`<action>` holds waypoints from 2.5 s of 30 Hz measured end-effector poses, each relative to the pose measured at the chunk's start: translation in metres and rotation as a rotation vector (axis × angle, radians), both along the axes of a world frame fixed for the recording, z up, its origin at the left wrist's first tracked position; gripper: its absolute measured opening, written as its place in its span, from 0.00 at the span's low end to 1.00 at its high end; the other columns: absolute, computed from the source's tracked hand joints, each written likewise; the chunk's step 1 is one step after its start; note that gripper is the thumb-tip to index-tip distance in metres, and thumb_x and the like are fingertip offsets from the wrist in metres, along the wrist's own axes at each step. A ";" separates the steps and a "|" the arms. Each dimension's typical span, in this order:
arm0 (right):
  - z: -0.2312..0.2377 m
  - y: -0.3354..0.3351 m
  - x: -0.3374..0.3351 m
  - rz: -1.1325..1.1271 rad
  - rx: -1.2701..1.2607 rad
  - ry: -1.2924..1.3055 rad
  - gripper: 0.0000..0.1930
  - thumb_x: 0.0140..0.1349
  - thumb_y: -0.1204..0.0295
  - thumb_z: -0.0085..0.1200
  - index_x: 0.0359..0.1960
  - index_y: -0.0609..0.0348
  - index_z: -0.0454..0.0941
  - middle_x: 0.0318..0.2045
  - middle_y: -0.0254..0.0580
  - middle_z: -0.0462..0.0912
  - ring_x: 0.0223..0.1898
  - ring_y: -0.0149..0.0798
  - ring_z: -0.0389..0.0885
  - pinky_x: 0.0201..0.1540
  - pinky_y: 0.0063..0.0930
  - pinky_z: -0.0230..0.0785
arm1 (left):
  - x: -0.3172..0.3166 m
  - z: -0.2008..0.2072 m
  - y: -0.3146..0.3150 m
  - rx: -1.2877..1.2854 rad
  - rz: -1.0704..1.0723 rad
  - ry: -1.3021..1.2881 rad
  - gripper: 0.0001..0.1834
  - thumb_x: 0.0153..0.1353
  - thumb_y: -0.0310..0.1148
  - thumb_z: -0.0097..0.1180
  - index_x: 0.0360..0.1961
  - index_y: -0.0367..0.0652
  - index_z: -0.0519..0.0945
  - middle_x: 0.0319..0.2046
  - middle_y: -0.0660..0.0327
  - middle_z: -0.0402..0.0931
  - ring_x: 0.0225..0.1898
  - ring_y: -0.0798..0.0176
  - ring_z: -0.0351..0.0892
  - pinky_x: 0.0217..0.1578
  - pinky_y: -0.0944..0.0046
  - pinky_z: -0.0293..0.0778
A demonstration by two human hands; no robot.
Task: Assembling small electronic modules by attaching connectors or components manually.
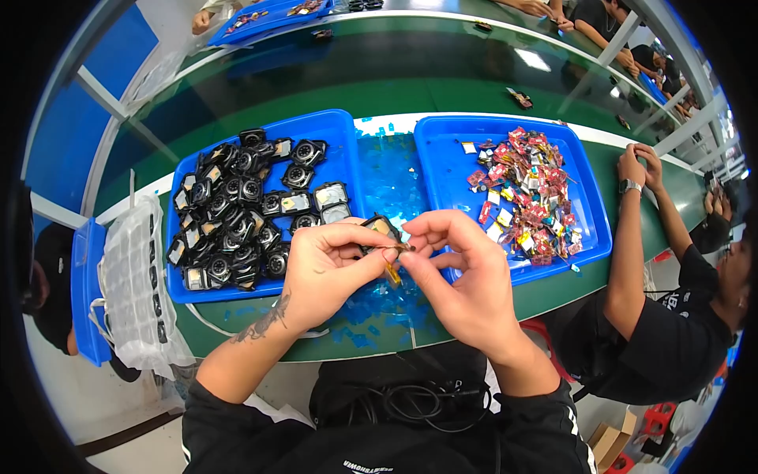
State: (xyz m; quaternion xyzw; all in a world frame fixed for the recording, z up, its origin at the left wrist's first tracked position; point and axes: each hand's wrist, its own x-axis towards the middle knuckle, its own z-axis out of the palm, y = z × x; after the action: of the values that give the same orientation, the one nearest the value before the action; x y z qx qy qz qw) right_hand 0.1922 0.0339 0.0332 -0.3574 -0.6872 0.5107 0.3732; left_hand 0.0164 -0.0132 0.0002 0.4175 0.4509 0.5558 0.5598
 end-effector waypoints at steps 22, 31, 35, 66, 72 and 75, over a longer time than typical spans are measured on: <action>-0.010 0.006 -0.010 -0.010 0.058 -0.049 0.20 0.57 0.83 0.59 0.51 0.61 0.72 0.38 0.34 0.77 0.39 0.25 0.77 0.36 0.17 0.73 | 0.006 0.016 -0.004 0.129 0.059 -0.015 0.25 0.61 0.16 0.52 0.61 0.36 0.68 0.50 0.53 0.79 0.48 0.68 0.80 0.47 0.69 0.78; 0.009 0.122 -0.044 0.210 0.072 -0.111 0.21 0.57 0.81 0.58 0.52 0.65 0.68 0.31 0.38 0.80 0.32 0.29 0.80 0.36 0.25 0.74 | 0.008 0.006 -0.002 0.216 0.342 0.206 0.36 0.59 0.17 0.54 0.68 0.41 0.56 0.59 0.47 0.67 0.49 0.59 0.80 0.44 0.66 0.78; -0.010 0.248 -0.069 -0.043 -0.042 -0.256 0.25 0.50 0.77 0.65 0.51 0.66 0.70 0.30 0.45 0.82 0.31 0.31 0.81 0.33 0.25 0.75 | 0.011 0.007 -0.005 0.471 0.269 0.501 0.29 0.58 0.17 0.55 0.62 0.34 0.64 0.56 0.49 0.70 0.47 0.60 0.81 0.40 0.65 0.80; 0.009 0.079 -0.082 0.188 0.290 -0.156 0.08 0.57 0.73 0.63 0.31 0.65 0.79 0.23 0.38 0.82 0.25 0.25 0.80 0.28 0.24 0.73 | 0.005 0.000 0.003 0.393 0.804 0.374 0.35 0.59 0.27 0.60 0.64 0.36 0.57 0.58 0.53 0.61 0.55 0.61 0.63 0.51 0.62 0.66; 0.014 0.041 -0.043 0.271 -0.019 -0.022 0.11 0.60 0.73 0.61 0.41 0.68 0.79 0.30 0.41 0.82 0.28 0.27 0.81 0.30 0.23 0.76 | 0.001 0.005 0.004 0.332 0.478 0.129 0.15 0.71 0.32 0.47 0.50 0.30 0.76 0.38 0.58 0.79 0.37 0.68 0.80 0.41 0.70 0.77; 0.019 0.049 0.001 0.095 -0.003 -0.079 0.10 0.61 0.79 0.58 0.44 0.65 0.79 0.30 0.34 0.81 0.29 0.24 0.79 0.32 0.19 0.73 | 0.000 0.011 0.000 0.075 0.339 -0.126 0.17 0.72 0.35 0.47 0.49 0.30 0.77 0.36 0.54 0.79 0.31 0.60 0.84 0.35 0.67 0.82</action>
State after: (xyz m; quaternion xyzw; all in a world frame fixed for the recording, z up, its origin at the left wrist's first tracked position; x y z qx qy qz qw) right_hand 0.1929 0.0830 0.0518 -0.3449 -0.7168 0.5142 0.3206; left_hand 0.0164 -0.0131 0.0113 0.3205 0.4577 0.6837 0.4694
